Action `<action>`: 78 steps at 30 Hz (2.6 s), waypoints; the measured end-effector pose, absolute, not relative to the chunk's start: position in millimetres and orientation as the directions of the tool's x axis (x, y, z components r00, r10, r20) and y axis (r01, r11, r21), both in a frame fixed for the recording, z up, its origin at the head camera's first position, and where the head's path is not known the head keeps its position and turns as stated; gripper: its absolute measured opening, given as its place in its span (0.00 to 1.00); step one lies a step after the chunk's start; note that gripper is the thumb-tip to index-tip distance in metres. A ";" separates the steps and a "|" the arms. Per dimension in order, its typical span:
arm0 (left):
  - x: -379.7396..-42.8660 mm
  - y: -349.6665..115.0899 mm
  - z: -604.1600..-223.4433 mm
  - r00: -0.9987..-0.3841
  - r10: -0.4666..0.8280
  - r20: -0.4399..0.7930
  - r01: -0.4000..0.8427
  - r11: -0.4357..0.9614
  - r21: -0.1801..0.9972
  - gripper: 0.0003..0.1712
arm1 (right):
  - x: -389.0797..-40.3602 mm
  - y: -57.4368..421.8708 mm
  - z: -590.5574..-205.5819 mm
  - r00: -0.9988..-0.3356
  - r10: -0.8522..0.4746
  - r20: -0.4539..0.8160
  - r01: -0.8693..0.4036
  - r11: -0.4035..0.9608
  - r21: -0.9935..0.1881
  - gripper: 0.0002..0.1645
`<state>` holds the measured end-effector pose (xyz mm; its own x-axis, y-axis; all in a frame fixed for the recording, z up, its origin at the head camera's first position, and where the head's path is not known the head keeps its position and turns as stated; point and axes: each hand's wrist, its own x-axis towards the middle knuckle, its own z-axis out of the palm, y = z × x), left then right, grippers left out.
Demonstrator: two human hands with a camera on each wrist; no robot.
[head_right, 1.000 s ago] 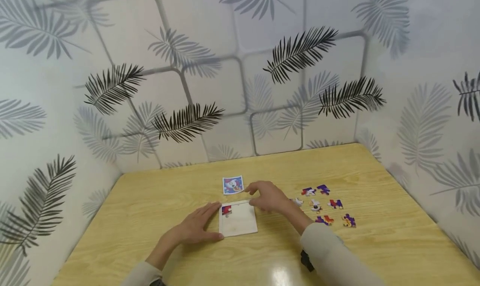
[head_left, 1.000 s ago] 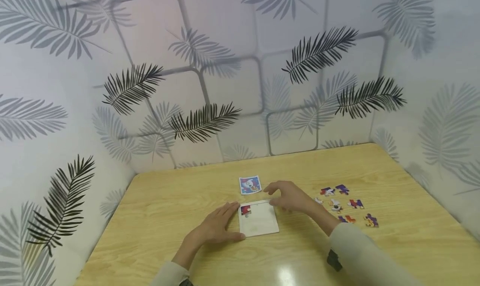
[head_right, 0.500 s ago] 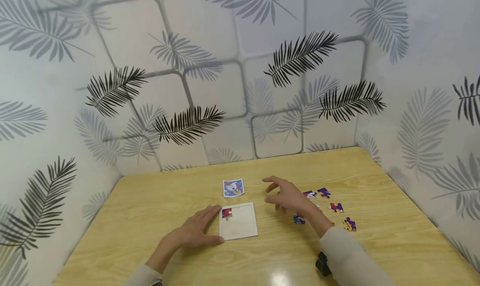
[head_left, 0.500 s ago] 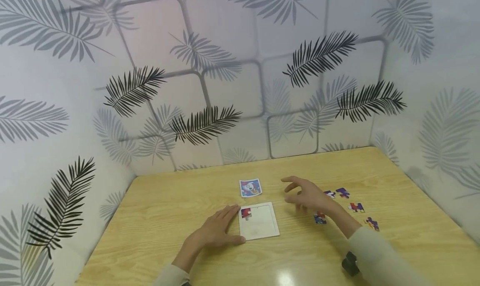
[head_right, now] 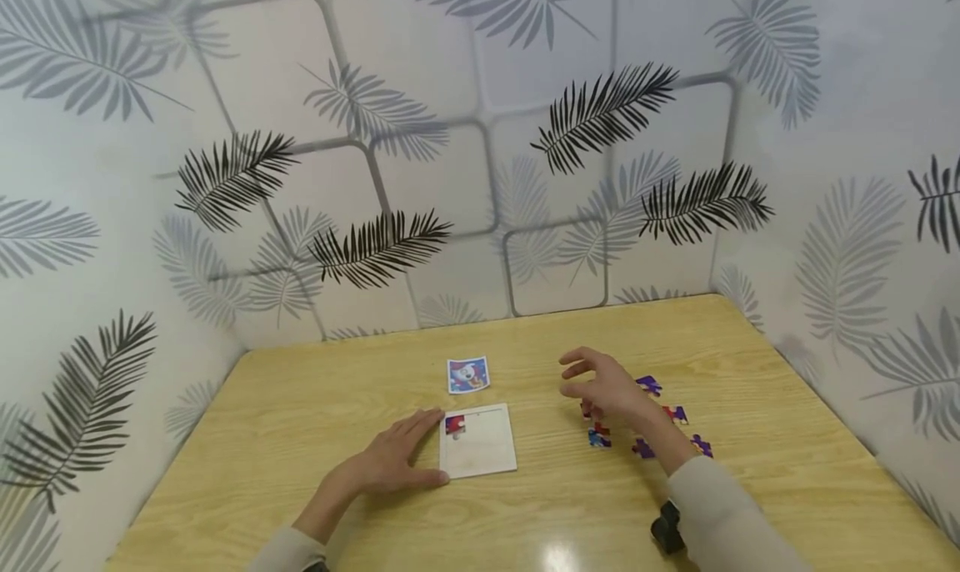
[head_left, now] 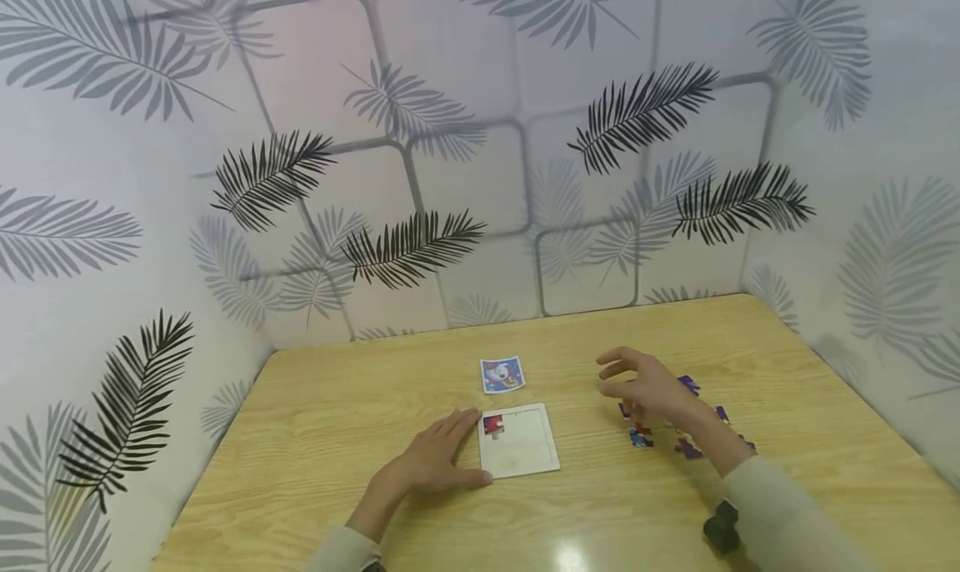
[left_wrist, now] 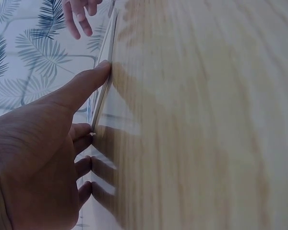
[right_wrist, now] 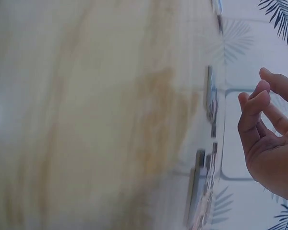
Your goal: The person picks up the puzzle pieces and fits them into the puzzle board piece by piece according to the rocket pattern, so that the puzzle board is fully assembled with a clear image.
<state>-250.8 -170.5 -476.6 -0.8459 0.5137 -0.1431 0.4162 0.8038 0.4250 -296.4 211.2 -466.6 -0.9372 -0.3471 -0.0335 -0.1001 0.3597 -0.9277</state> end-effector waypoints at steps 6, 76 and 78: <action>-250.5 -170.5 -476.0 -0.841 0.523 -0.139 0.426 0.798 0.427 0.57 | -297.3 233.6 -467.3 -0.950 -0.311 -0.021 -0.106 0.389 -0.915 0.35; -254.7 -171.8 -485.1 -0.843 0.519 -0.144 0.425 0.805 0.414 0.58 | -299.3 249.6 -457.8 -0.960 -0.275 -0.043 -0.122 0.558 -0.821 0.16; -257.3 -173.4 -490.5 -0.844 0.519 -0.134 0.430 0.804 0.411 0.59 | -299.5 248.3 -456.7 -0.960 -0.278 -0.030 -0.136 0.556 -0.820 0.16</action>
<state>-257.3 -173.4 -490.5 -0.8440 0.5194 -0.1338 0.4298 0.8042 0.4106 -299.5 248.3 -456.7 -0.9600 -0.2783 -0.0296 -0.1359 0.5559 -0.8201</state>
